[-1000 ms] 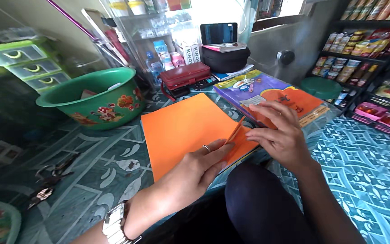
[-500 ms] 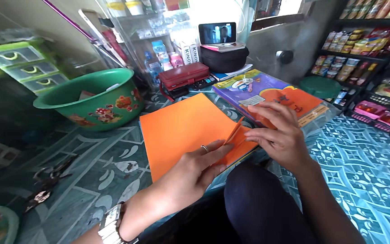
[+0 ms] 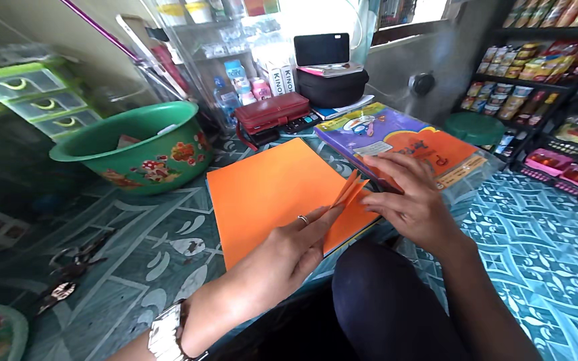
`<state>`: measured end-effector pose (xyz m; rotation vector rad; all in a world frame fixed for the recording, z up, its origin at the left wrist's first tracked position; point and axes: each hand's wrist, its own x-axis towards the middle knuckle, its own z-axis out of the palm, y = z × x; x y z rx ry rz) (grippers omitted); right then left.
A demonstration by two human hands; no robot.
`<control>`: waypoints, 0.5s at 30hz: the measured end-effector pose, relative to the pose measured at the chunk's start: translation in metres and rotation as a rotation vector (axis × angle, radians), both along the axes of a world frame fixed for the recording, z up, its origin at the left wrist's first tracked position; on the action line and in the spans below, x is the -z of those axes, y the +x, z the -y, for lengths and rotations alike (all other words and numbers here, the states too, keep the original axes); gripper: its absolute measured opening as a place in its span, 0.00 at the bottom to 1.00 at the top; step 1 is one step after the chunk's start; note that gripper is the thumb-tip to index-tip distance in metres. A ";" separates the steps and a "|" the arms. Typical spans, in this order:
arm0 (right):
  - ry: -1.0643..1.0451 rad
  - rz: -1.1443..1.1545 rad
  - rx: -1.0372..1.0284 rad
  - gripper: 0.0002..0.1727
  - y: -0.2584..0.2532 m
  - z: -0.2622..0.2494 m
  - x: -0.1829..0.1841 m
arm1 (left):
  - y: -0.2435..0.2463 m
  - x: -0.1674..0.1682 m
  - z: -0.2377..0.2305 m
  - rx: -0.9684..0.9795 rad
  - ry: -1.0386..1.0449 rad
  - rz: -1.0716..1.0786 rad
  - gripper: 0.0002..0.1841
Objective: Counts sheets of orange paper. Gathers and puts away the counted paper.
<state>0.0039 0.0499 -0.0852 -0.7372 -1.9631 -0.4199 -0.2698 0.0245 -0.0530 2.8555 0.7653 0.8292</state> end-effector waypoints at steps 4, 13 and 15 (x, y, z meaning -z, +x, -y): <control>-0.009 -0.018 0.020 0.10 0.000 0.001 0.000 | 0.002 -0.001 0.001 -0.006 0.024 -0.018 0.27; 0.014 -0.068 0.085 0.11 -0.004 0.003 -0.001 | 0.003 0.003 0.003 -0.008 -0.002 0.013 0.22; 0.012 -0.075 0.093 0.11 -0.005 0.004 -0.001 | 0.002 0.004 0.003 -0.016 -0.011 0.018 0.22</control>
